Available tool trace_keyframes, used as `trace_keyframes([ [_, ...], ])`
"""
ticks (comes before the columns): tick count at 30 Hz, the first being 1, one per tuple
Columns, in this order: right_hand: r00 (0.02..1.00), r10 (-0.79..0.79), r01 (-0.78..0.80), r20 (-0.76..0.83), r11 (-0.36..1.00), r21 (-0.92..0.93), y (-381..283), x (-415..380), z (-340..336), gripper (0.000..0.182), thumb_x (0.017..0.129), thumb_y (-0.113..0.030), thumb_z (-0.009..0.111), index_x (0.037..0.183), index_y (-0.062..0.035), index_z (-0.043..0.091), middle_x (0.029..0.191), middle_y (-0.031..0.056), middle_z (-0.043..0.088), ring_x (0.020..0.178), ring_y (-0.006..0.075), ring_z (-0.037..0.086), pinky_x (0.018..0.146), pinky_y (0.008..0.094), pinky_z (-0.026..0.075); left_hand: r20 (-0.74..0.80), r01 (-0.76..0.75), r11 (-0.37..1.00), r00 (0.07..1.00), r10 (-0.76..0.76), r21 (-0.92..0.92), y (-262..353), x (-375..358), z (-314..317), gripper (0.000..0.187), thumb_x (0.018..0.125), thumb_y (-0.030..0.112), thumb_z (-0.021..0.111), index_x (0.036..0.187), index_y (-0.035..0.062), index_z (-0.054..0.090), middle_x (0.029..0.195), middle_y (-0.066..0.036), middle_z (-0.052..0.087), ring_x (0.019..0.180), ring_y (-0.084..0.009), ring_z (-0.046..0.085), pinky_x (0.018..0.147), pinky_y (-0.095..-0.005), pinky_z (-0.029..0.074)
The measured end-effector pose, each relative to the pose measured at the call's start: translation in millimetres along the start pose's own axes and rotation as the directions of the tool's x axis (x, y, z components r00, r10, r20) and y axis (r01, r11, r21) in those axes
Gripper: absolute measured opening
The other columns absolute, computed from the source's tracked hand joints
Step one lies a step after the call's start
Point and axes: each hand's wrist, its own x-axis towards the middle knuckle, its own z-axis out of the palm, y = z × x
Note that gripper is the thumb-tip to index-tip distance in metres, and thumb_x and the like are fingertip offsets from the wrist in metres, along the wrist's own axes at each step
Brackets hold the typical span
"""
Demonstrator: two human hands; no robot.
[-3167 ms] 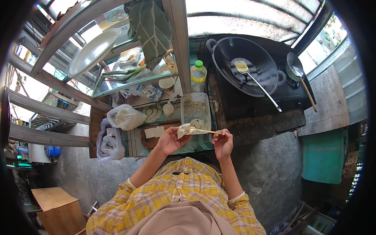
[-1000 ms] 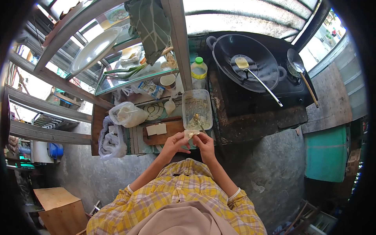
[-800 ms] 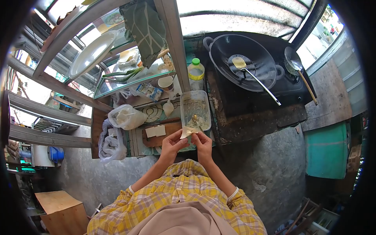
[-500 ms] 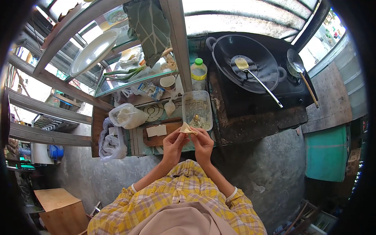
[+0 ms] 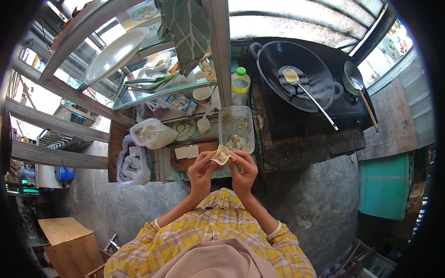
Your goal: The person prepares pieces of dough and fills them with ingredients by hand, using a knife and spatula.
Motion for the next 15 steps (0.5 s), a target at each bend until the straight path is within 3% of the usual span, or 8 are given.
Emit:
trace_keyframes([
  [9, 0.997, -0.076, 0.076, 0.007, 0.996, -0.05, -5.7, 1.7, -1.6, 0.018, 0.077, 0.0, 0.07, 0.095, -0.0008, 0.069, 0.092, 0.0061, 0.061, 0.082, 0.011, 0.054, 0.067, 0.0229, 0.041, -0.005, 0.018, 1.0, 1.0, -0.017, 0.025, -2.2, -0.6, -4.8, 0.023, 0.088, 0.002, 0.058, 0.11, -0.0069, 0.06, 0.107, -0.009, 0.056, 0.093, -0.0141, 0.057, 0.081, -0.0258, 0.048],
  [15, 0.999, -0.028, 0.029, 0.038, 0.999, -0.021, -11.1, 1.3, 0.6, 0.017, 0.077, 0.001, 0.07, 0.094, -0.0001, 0.069, 0.088, 0.0063, 0.062, 0.078, 0.0108, 0.054, 0.066, 0.0226, 0.041, -0.046, 0.031, 0.994, 0.998, -0.035, -0.101, -0.5, -0.7, 0.3, 0.02, 0.086, -0.003, 0.059, 0.106, -0.0063, 0.062, 0.103, -0.01, 0.058, 0.09, -0.0131, 0.058, 0.076, -0.0248, 0.05],
])
